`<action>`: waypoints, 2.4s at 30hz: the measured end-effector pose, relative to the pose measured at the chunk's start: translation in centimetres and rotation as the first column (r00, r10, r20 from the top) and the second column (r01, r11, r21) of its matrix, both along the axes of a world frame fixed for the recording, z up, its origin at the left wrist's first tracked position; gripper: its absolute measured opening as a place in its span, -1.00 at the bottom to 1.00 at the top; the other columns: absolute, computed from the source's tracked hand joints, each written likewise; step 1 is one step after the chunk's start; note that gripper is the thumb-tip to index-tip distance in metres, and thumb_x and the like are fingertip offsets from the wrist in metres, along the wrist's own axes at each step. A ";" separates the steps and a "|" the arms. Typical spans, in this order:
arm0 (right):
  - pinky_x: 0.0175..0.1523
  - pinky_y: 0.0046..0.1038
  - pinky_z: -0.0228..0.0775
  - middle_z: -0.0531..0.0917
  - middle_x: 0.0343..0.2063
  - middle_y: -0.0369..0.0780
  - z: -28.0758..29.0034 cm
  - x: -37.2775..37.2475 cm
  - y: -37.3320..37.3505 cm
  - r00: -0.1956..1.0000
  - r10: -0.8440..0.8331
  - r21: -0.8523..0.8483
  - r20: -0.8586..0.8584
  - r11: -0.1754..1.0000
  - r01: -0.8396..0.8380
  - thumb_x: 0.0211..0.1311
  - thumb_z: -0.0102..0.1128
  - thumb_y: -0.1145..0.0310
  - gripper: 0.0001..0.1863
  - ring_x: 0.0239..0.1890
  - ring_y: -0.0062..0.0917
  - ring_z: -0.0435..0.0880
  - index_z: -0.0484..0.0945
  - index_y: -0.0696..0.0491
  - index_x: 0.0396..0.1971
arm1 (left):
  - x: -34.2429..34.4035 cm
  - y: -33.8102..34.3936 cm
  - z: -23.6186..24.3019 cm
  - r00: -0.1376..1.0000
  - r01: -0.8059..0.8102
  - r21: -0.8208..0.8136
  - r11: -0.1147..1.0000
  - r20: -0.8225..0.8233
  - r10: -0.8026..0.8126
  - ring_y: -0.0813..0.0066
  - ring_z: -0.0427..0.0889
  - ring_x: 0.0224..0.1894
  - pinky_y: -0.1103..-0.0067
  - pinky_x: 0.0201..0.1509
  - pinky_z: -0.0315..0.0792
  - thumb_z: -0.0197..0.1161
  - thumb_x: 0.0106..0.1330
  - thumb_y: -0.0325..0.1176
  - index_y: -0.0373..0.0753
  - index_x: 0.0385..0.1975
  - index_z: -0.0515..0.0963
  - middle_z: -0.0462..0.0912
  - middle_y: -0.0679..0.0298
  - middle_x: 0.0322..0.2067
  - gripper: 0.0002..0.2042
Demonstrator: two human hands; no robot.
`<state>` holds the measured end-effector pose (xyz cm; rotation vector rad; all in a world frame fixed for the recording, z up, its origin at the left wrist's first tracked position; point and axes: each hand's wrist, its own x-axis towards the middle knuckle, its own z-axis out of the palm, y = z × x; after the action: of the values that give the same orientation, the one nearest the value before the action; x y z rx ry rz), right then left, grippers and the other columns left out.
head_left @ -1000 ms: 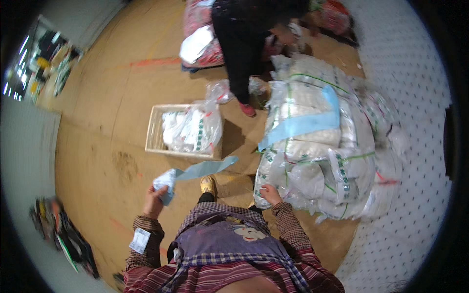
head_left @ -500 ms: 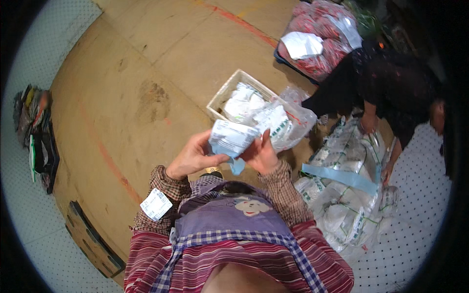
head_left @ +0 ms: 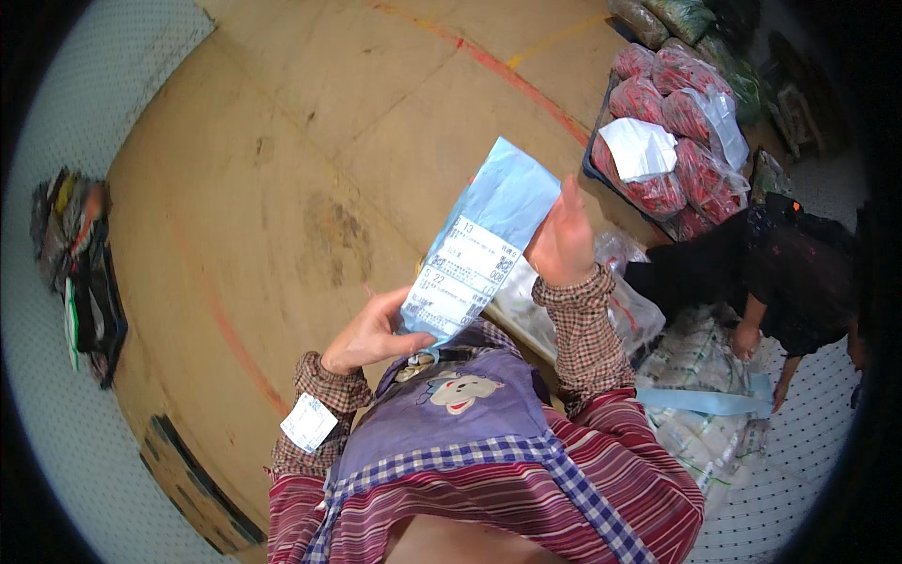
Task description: The person sorts through a stack of white bags by reading a paper slip and moving specific bags into a crate or to a different pile.
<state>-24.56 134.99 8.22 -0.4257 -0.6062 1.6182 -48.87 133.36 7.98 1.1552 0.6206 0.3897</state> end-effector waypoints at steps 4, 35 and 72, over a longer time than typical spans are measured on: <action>0.14 -0.33 0.11 0.37 -0.01 -0.14 -1.4 0.9 9.3 0.997 -0.057 0.006 -0.045 0.998 0.057 0.23 -0.33 -0.04 -0.38 0.06 -0.40 0.32 0.15 0.22 0.05 | 0.8 9.5 -0.1 1.000 0.010 -0.035 0.999 0.002 -0.010 0.62 0.41 -0.14 0.65 -0.04 0.29 0.21 0.00 -0.57 -0.35 0.02 0.27 0.46 0.31 -0.15 -0.50; 0.12 -0.16 0.11 0.13 0.14 -0.03 -11.0 25.1 48.7 0.673 -0.445 -0.313 -0.590 0.895 0.318 -0.25 -0.39 -0.51 0.08 0.15 -0.24 0.18 0.01 0.09 0.16 | 42.4 63.8 1.1 0.881 0.461 -0.177 0.869 -0.020 -0.472 0.61 0.46 -0.34 0.69 -0.28 0.37 0.08 -0.20 -0.53 -0.37 -0.03 0.30 0.48 0.34 -0.32 -0.45; 0.10 0.06 0.04 0.10 0.13 0.05 6.0 56.0 49.0 0.577 -0.729 0.271 -0.367 0.509 0.817 -0.02 -0.20 -0.31 -0.16 0.16 -0.11 0.12 0.04 0.03 0.13 | 44.7 77.5 -6.3 0.882 0.332 -0.169 0.928 -0.294 -0.369 0.53 0.52 -0.40 0.64 -0.28 0.39 0.00 -0.33 -0.59 -0.41 -0.35 0.50 0.58 0.27 -0.42 -0.61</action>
<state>31.42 183.99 14.21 -0.1499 -0.4697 0.5960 -4.16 210.84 1.66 1.2020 0.6891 -0.1496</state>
